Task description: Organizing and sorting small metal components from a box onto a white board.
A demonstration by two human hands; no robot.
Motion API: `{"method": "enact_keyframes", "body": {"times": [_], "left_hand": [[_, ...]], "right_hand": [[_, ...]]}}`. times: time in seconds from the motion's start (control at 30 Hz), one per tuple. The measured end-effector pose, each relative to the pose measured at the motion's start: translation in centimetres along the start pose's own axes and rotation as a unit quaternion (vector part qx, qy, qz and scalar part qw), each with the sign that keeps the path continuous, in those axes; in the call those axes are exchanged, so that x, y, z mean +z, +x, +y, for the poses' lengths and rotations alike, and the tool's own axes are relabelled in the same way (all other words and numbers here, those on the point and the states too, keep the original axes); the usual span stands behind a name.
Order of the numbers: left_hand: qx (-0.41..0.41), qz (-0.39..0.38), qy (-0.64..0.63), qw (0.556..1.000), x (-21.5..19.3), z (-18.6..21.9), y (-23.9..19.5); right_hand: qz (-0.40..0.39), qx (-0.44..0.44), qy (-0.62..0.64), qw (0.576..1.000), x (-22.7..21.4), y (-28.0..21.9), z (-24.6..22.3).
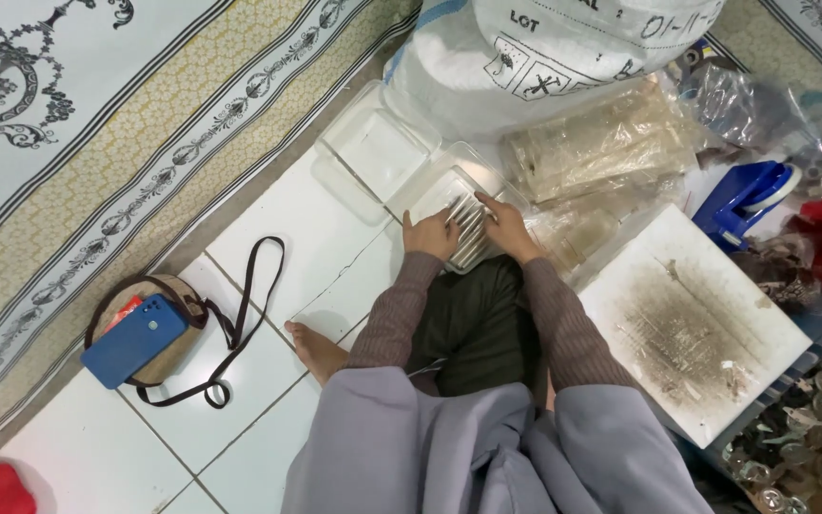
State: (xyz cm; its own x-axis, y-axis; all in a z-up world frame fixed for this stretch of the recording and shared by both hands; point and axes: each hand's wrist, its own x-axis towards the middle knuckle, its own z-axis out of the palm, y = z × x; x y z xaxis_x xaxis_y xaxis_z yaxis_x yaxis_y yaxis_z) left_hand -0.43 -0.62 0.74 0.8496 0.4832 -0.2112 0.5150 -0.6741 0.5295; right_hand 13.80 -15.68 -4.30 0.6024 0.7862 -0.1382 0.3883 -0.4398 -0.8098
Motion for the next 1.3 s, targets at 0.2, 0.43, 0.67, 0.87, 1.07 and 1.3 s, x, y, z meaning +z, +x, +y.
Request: {"method": "enact_keyframes", "body": {"times": [0.2, 0.43, 0.67, 0.87, 1.07, 1.3], "left_hand": [[-0.002, 0.021, 0.028, 0.999, 1.8, 0.0, 0.2], [0.023, 0.075, -0.021, 0.997, -1.0, 7.0, -0.4], [0.122, 0.103, -0.081, 0.984, 0.2, 17.7, -1.4], [0.255, 0.055, -0.125, 0.957, 6.4, 29.6, -2.3], [0.345, -0.044, -0.104, 0.932, 20.0, 37.5, -3.5], [0.398, -0.168, -0.010, 0.902, 28.2, 40.7, -3.1]], "right_hand": [[0.081, 0.012, 0.079, 0.994, -2.1, -1.2, -4.0], [0.160, -0.047, 0.055, 0.985, -9.3, -5.5, -10.6], [0.265, -0.073, -0.041, 0.961, -17.5, -12.5, -11.6], [0.382, -0.012, -0.103, 0.918, -24.5, -20.1, -3.8], [0.392, 0.182, -0.104, 0.896, -28.1, -29.2, 8.2], [0.382, 0.284, -0.002, 0.879, -28.1, -34.3, 15.0]]}}
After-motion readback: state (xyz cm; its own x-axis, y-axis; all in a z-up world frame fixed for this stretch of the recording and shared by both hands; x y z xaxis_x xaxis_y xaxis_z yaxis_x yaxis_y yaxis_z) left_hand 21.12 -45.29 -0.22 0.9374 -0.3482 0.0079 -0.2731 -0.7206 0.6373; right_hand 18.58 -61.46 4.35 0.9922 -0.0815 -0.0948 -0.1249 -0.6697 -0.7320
